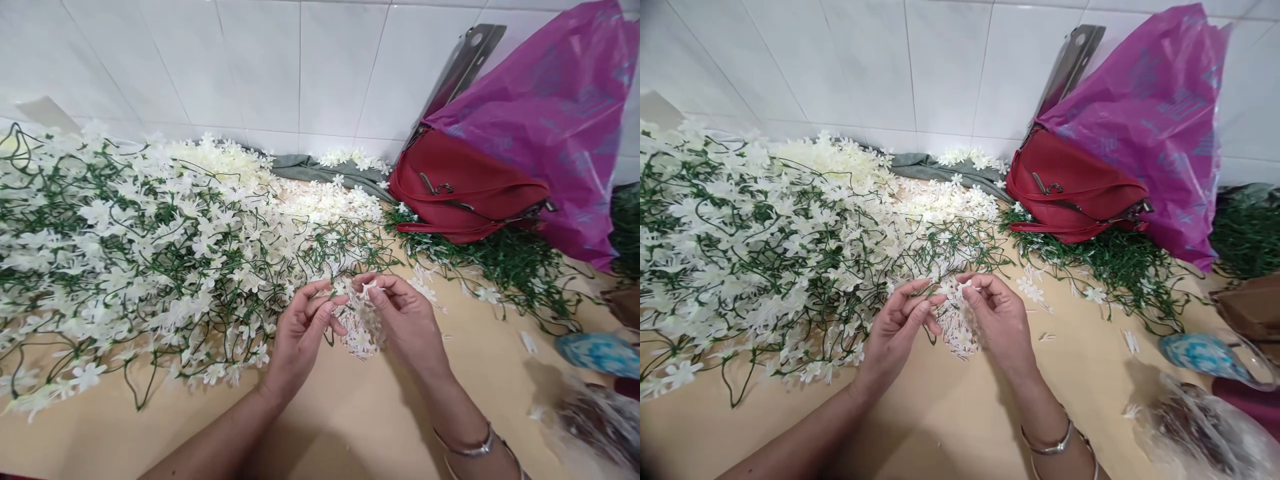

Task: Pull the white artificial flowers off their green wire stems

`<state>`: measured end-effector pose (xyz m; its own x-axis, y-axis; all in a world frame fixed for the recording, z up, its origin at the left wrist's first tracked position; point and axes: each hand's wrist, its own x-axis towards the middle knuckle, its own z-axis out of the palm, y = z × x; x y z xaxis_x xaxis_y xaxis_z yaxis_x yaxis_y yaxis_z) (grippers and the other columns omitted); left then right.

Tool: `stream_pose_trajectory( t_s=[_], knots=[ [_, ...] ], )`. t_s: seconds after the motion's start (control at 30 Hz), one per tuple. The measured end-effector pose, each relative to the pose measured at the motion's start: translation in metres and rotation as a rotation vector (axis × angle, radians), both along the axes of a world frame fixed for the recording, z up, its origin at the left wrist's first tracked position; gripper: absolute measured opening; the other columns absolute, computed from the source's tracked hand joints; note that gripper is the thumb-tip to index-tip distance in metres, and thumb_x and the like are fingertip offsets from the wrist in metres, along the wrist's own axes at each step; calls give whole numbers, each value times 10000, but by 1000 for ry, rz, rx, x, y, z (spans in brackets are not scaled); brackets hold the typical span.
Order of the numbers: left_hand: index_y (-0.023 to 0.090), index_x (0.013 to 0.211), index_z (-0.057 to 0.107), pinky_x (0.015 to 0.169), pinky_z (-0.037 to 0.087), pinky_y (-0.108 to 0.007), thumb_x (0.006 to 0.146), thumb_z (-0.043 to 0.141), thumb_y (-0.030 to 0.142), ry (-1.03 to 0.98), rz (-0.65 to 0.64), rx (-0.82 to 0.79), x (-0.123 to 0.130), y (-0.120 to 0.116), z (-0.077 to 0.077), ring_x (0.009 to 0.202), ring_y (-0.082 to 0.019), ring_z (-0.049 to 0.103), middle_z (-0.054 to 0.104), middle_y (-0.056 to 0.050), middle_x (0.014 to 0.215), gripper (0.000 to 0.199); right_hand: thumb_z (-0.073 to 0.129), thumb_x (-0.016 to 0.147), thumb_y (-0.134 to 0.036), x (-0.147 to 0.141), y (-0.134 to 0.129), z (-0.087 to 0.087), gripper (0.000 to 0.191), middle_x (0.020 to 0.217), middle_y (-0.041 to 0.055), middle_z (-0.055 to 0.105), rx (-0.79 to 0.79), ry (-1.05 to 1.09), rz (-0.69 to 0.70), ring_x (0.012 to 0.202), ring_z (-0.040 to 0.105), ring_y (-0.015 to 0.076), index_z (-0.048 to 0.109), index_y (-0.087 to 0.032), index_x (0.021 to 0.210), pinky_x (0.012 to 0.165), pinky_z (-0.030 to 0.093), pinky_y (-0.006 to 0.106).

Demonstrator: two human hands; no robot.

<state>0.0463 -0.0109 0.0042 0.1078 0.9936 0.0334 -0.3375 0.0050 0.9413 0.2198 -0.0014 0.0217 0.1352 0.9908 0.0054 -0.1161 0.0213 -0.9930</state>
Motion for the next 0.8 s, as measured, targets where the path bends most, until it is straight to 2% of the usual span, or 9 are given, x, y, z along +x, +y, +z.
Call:
stream_pose_trajectory(
  t_s=[0.07,0.17,0.27,0.37,0.6,0.8],
  knots=[
    [183,1153,657,796,604,-291,976,721,377,-42,-30,-28,-1,1,2,671,-110,727,829,-86,1055,270,803,882,-391,3,1,-3,149,1110,36,769,-34,53,82,998,681,198,730,-263,855,870,511,318],
    [163,1007,679,697,595,-246,947,752,389,-59,-66,-40,-3,2,4,648,-102,697,824,-64,941,245,815,874,-420,3,2,-4,178,1134,49,768,-65,103,170,1029,681,218,741,-259,862,899,512,345],
    [160,946,706,596,551,-187,917,781,400,-39,-60,-50,-4,2,5,603,-76,618,786,-28,838,253,839,846,-437,0,1,-1,212,1095,54,768,-88,139,222,1035,671,229,746,-247,830,938,496,365],
    [159,939,727,518,498,-154,905,786,421,-8,-59,-73,-5,2,5,585,-71,556,756,-21,803,271,853,828,-439,-2,0,4,224,1075,49,765,-133,172,277,989,664,221,750,-241,817,911,490,362],
    [159,930,727,510,476,-149,912,771,425,46,-72,-91,-6,1,5,611,-83,528,725,-23,787,270,828,863,-412,-2,-1,3,189,1051,35,750,-179,209,364,971,649,207,753,-241,830,902,481,348],
    [156,911,731,517,484,-164,904,776,435,70,-79,-79,-5,2,3,593,-82,520,691,-10,750,283,845,850,-402,-3,-1,0,199,1045,30,748,-192,214,372,951,652,195,746,-236,803,885,485,332]
  ],
)
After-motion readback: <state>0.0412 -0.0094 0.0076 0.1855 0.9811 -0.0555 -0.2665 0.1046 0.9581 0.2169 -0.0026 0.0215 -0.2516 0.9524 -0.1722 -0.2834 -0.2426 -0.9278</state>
